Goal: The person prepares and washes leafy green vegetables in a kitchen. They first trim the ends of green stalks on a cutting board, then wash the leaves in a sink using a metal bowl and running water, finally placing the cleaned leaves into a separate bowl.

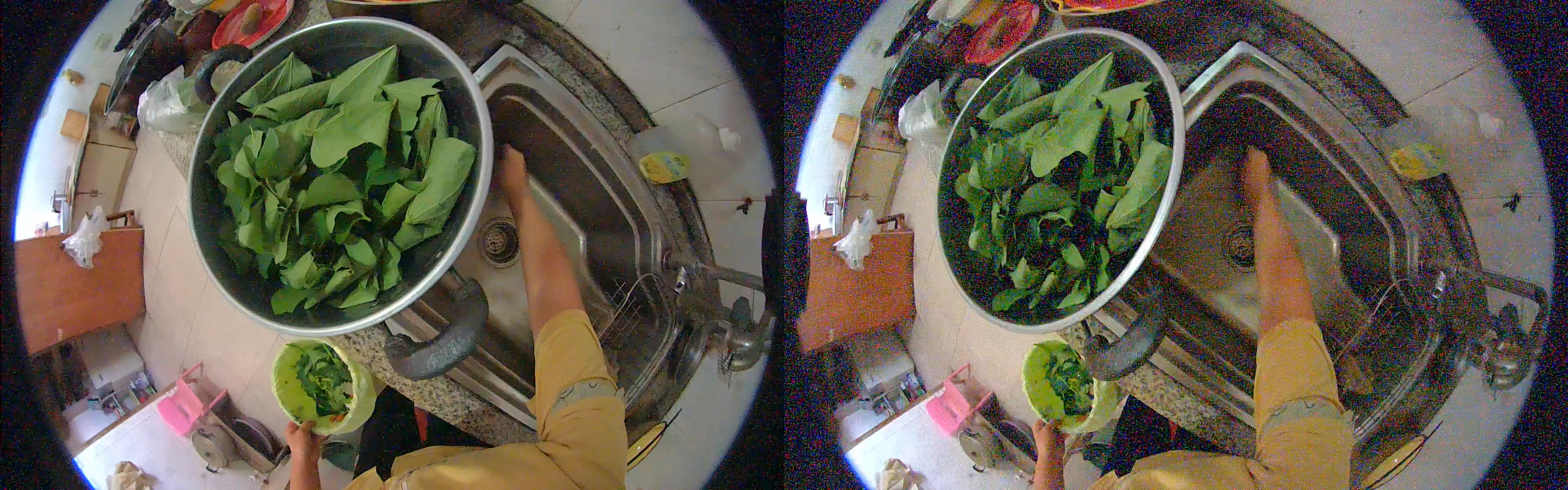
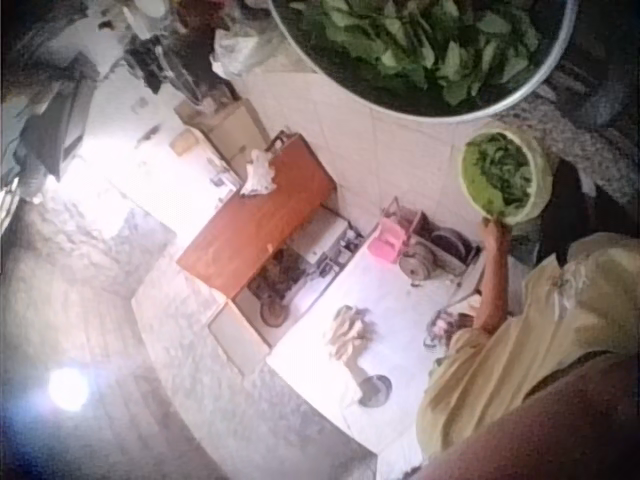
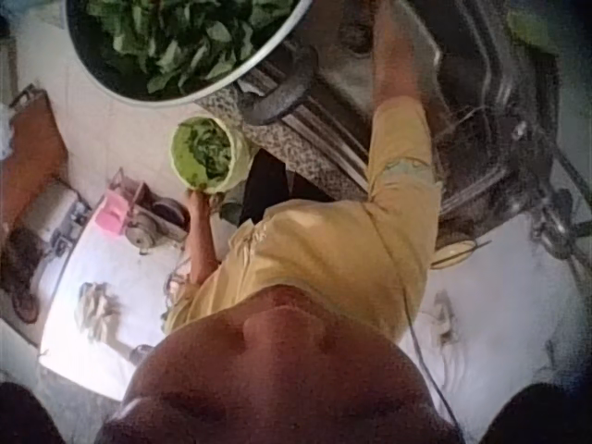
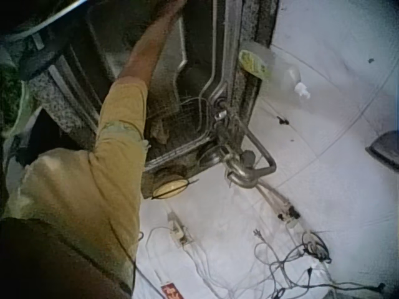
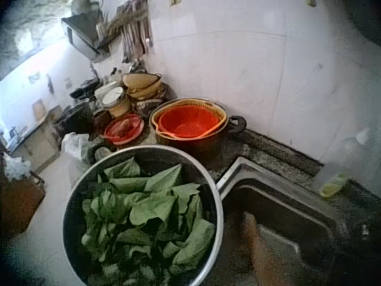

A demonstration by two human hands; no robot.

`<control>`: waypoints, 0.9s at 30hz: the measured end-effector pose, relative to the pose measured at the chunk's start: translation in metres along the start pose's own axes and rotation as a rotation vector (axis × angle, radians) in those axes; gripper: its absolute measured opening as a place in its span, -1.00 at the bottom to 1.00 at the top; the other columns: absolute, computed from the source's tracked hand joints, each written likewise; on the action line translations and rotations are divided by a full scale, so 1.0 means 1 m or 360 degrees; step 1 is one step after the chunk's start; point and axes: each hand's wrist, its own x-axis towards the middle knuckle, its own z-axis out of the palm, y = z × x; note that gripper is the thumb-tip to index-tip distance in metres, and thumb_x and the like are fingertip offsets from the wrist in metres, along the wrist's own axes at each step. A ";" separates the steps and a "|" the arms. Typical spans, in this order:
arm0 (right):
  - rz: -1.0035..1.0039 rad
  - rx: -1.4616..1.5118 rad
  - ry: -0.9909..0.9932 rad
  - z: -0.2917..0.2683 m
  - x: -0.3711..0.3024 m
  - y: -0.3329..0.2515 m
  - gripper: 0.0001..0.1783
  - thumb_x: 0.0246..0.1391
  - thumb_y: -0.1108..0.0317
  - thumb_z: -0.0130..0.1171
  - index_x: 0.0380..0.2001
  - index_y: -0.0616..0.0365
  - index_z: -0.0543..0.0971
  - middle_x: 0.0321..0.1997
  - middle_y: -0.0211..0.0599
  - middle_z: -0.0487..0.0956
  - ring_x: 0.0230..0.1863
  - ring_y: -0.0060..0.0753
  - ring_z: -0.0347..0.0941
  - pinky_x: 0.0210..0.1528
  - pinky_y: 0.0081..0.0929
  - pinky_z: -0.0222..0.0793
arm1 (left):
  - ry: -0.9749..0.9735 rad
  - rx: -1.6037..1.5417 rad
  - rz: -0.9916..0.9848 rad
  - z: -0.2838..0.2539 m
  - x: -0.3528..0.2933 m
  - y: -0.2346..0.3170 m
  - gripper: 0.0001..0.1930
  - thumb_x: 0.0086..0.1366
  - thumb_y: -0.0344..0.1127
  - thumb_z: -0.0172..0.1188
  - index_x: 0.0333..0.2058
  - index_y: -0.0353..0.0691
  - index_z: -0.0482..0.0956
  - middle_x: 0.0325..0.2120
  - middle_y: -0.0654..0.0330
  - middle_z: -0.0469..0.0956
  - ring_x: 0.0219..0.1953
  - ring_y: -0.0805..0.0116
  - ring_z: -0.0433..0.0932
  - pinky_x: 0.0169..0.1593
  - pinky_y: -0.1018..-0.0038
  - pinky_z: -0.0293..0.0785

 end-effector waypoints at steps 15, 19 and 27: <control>0.0549 0.1014 -0.0743 -0.062 -0.125 -0.132 -0.44 0.09 0.03 -0.25 0.09 0.11 0.12 0.13 -0.29 0.15 0.13 -0.26 0.05 0.11 -0.36 0.03 | -0.0207 0.0434 0.0384 0.019 0.059 -0.030 -0.76 -0.05 -0.50 -0.06 -0.34 -0.43 0.40 -0.50 0.14 0.46 -0.50 0.38 0.44 -0.46 0.48 0.35; 0.0668 0.0656 -0.0671 -0.068 -0.227 -0.289 -0.69 -0.15 0.37 0.06 -0.25 0.18 0.36 -0.39 -0.32 0.39 -0.51 -0.48 0.24 -0.51 -0.53 0.19 | -0.0230 0.0601 0.0714 0.028 0.090 -0.049 -0.73 -0.07 -0.53 -0.06 -0.29 -0.39 0.38 -0.49 0.11 0.47 -0.48 0.30 0.47 -0.48 0.45 0.42; 0.0335 0.0044 -0.0898 0.100 -0.400 -0.281 -0.80 -0.19 0.38 0.15 -0.44 0.25 0.47 -0.45 -0.18 0.50 -0.47 -0.36 0.44 -0.47 -0.48 0.34 | -0.0339 0.0679 0.0742 0.041 0.136 -0.057 -0.61 -0.11 -0.51 -0.05 -0.19 -0.34 0.36 -0.45 -0.14 0.46 -0.36 -0.01 0.46 -0.27 0.30 0.36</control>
